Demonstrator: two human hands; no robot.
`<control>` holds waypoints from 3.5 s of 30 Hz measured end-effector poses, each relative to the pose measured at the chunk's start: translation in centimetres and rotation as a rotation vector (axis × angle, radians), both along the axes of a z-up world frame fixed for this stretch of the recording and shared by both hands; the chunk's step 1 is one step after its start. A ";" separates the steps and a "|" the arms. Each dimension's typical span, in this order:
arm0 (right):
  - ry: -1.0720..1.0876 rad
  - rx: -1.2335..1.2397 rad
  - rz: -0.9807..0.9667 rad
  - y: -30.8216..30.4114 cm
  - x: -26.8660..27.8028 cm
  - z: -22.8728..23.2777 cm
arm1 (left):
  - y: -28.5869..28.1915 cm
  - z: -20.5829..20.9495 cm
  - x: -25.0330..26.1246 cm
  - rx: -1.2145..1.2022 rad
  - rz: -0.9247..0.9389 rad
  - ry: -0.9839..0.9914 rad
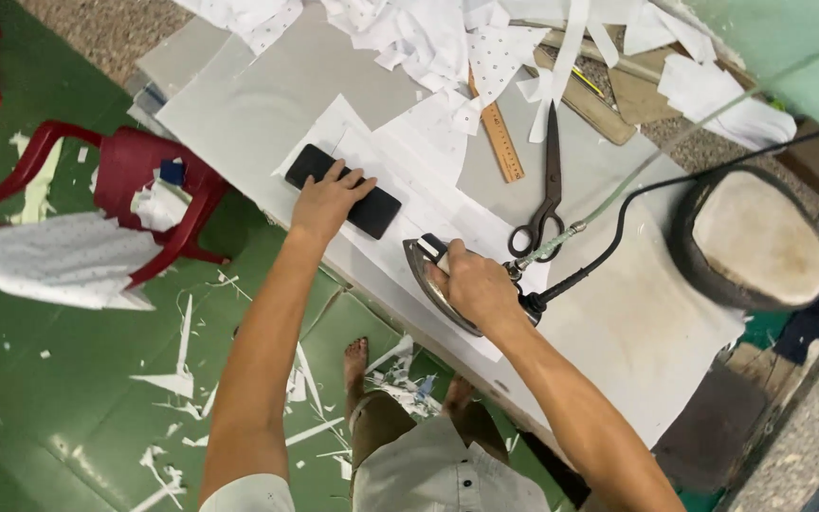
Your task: The person irons a white fabric piece on a table using a steam iron, frequently using a black rectangular object to press down on the fabric. They also use scissors to trim a strip of the fabric and handle a ruler and a mobile phone on the table.
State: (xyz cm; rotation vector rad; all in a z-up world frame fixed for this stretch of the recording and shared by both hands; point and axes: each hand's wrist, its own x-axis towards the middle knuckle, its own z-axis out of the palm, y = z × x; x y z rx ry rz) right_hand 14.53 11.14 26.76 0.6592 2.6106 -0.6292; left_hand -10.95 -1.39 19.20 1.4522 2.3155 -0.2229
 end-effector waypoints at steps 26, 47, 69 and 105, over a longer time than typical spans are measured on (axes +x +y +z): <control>-0.042 -0.013 0.000 0.7 6.5 1.0 | 0.6 0.6 7.3 0.043 0.046 -0.043; -0.047 0.051 -0.063 -1.9 -10.9 0.3 | -4.7 -2.6 -12.1 0.132 0.215 -0.060; 0.034 0.045 0.056 -1.4 -14.3 -1.7 | -3.7 -2.7 -9.2 0.101 0.222 0.001; -0.011 0.103 0.008 -5.4 -27.0 -0.8 | -8.5 -5.8 -26.3 0.797 0.175 0.282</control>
